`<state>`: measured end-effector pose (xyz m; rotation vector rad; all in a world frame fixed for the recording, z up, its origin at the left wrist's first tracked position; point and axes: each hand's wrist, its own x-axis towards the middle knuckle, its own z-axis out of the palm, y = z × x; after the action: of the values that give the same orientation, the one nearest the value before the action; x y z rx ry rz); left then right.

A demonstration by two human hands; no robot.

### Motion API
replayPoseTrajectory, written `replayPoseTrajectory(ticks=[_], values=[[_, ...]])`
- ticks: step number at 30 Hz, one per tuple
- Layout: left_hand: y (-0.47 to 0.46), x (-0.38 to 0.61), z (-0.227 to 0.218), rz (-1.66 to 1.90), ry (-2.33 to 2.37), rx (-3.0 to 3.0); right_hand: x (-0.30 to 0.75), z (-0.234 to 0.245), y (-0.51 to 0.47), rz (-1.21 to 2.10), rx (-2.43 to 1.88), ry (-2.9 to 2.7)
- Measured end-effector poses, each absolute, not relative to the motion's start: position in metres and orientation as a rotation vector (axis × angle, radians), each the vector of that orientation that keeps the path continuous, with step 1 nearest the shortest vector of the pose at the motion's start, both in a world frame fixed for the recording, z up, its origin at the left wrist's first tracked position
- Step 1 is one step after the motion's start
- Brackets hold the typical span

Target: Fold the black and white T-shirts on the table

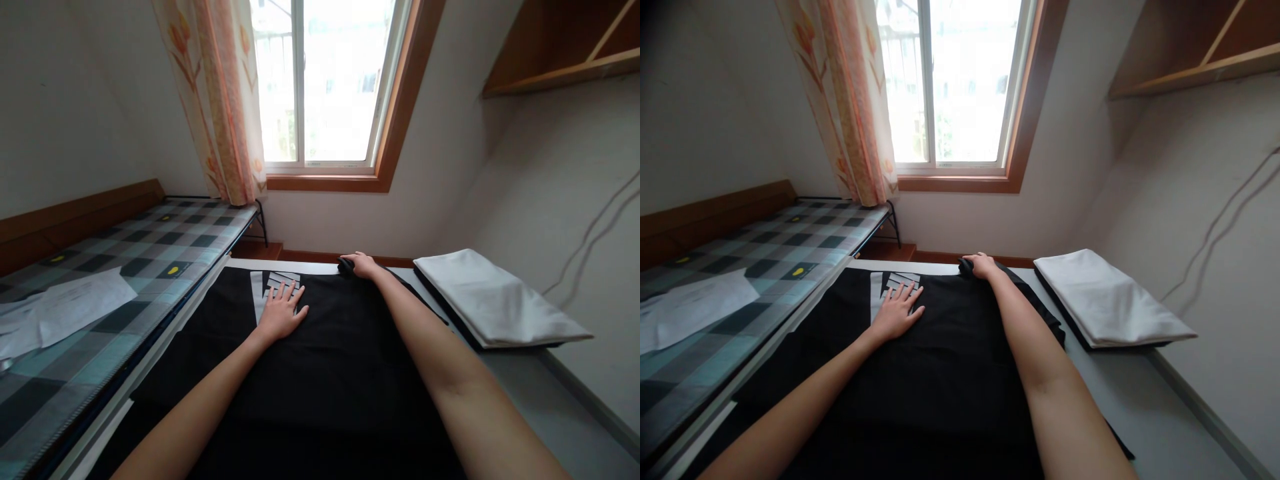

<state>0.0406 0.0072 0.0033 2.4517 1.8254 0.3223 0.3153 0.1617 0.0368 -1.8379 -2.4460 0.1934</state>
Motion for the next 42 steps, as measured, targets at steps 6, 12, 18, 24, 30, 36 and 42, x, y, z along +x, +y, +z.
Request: replayPoseTrajectory(ticks=[6,12,18,24,30,36,42], values=[[0.008,0.042,0.002,0.303,1.852,2.448,0.319,0.040,0.162,0.138,-1.917,-2.422],[0.007,0.043,0.005,0.293,1.860,2.454,0.326,0.053,0.155,-0.026,-1.942,-2.354],[0.008,0.042,0.004,0.310,1.849,2.458,0.333,0.077,0.129,-0.221,-1.777,-2.387],[0.010,0.042,0.001,0.327,1.854,2.475,0.330,0.108,0.052,-0.075,-1.592,-2.633],[0.010,0.041,0.003,0.311,1.857,2.475,0.337,0.112,0.000,0.544,-1.576,-2.589],[0.008,0.045,0.006,0.392,1.829,2.501,0.378,0.094,0.023,0.292,-1.862,-2.007],[0.017,0.080,0.018,0.601,1.595,2.469,0.380,0.052,0.023,0.155,-2.177,-1.497]])
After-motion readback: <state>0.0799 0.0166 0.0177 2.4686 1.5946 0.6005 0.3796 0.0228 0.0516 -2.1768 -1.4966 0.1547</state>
